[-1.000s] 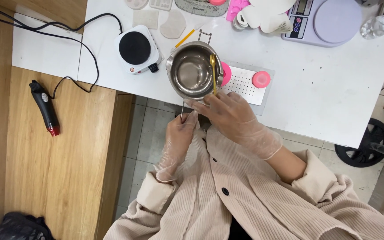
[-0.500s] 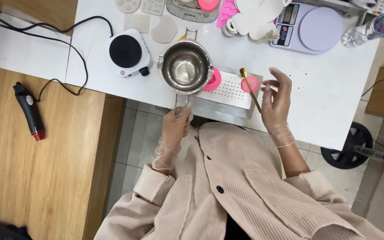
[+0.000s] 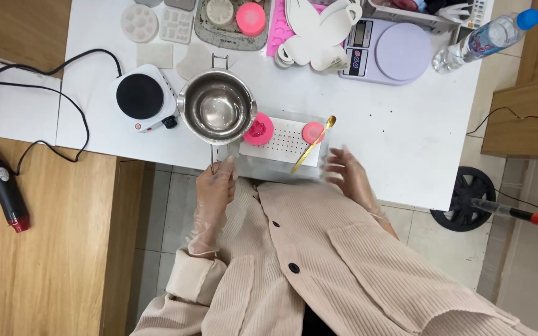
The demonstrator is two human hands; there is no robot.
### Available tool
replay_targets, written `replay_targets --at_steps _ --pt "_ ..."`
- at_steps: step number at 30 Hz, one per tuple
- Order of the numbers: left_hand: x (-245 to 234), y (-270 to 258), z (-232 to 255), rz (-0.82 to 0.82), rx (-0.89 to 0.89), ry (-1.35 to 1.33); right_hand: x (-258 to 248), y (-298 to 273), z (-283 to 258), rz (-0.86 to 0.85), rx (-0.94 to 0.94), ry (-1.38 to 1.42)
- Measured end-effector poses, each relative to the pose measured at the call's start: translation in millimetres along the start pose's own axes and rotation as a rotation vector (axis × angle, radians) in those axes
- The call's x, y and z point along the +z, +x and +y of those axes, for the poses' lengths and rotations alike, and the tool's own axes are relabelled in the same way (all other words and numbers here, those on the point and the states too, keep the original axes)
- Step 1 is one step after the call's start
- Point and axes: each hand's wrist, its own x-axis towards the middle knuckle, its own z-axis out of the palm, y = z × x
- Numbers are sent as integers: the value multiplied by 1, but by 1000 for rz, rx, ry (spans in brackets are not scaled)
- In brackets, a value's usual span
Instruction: Crafting decorative candles by pouring melted wax into silicone molds and using a heat gun for finishing.
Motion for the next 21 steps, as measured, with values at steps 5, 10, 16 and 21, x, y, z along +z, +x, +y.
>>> replay_targets --at_steps 5,10,16,21 --pt "-2 2 -2 30 -15 8 51 -9 -2 146 54 -702" --pt "-8 0 3 14 -8 34 67 -5 0 226 -126 -756" --pt "-15 3 7 -4 -18 86 72 -13 -2 325 -163 -662" --pt "-20 3 16 -38 0 119 77 -25 -9 398 -148 -607"
